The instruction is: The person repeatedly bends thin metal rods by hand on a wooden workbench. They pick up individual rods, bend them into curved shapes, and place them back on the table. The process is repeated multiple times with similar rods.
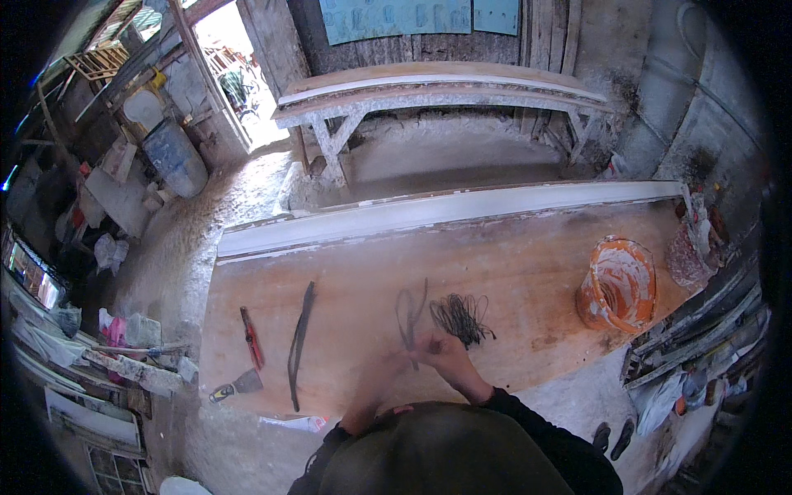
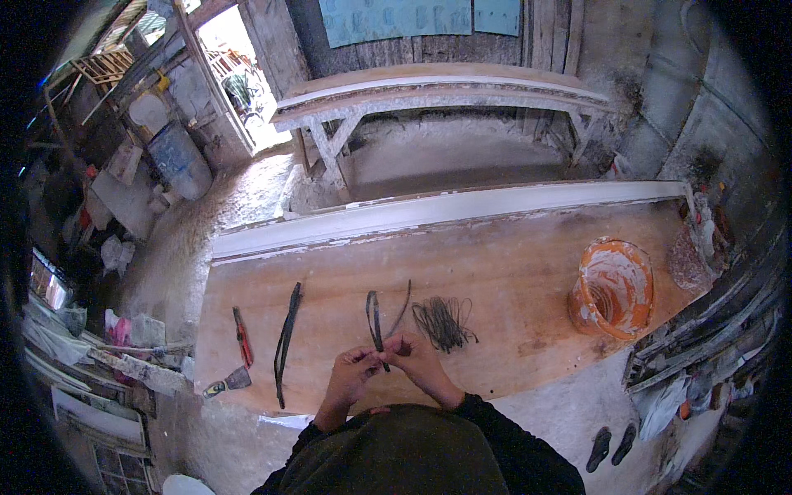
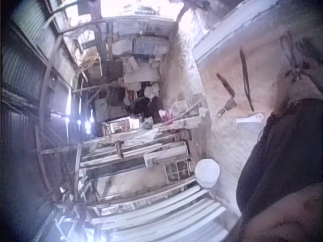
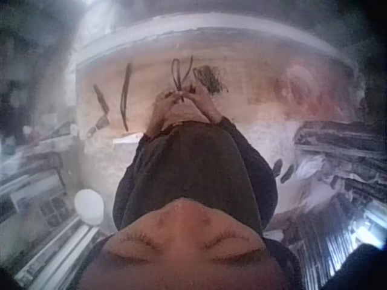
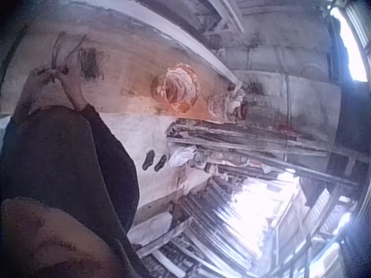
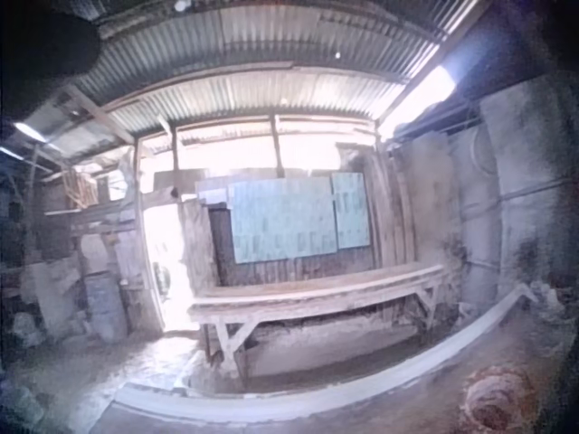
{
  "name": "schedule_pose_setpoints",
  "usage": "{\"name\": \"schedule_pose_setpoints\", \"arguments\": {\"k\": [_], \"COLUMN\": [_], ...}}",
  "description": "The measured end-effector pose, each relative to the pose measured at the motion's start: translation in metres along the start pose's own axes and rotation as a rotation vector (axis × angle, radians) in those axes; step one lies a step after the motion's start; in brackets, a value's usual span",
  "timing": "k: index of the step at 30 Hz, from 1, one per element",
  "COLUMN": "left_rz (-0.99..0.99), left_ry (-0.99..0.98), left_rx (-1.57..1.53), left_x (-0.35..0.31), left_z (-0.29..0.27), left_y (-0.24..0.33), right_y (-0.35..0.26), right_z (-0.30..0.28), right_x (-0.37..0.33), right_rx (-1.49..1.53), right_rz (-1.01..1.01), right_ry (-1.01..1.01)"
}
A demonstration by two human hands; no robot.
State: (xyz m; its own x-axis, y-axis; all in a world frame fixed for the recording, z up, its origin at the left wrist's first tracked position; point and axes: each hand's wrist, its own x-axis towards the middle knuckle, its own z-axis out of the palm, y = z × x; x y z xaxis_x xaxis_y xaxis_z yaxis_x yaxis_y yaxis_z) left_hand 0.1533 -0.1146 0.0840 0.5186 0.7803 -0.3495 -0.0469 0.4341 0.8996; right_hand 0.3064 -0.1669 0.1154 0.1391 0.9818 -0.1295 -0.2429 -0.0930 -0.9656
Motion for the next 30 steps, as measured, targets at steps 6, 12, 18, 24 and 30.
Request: {"name": "schedule_pose_setpoints", "arguments": {"k": [6, 12, 18, 24, 30], "left_rz": [0.028, 0.07, 0.049, 0.066, 0.075], "left_ry": [0.016, 0.05, 0.097, 0.134, 0.149], "left_rx": [0.001, -0.056, -0.211, -0.272, -0.375], "left_x": [-0.003, -0.001, 0.001, 0.0, 0.002], "left_z": [0.007, 0.003, 0.008, 0.01, 0.006], "left_y": [0.005, -0.001, 0.001, 0.012, 0.013], "right_y": [0.012, -0.004, -0.006, -0.006, -0.005], "right_z": [-0.007, 0.0, 0.001, -0.004, -0.005], "right_x": [0.004, 0.007, 0.012, 0.013, 0.012], "right_rx": [-0.132, -0.301, -0.452, -0.422, -0.585], "right_rz": [-0.078, -0.128, -0.21, -0.309, -0.62], "right_ry": [-0.01, 0.012, -0.019, -0.115, -0.132]}}
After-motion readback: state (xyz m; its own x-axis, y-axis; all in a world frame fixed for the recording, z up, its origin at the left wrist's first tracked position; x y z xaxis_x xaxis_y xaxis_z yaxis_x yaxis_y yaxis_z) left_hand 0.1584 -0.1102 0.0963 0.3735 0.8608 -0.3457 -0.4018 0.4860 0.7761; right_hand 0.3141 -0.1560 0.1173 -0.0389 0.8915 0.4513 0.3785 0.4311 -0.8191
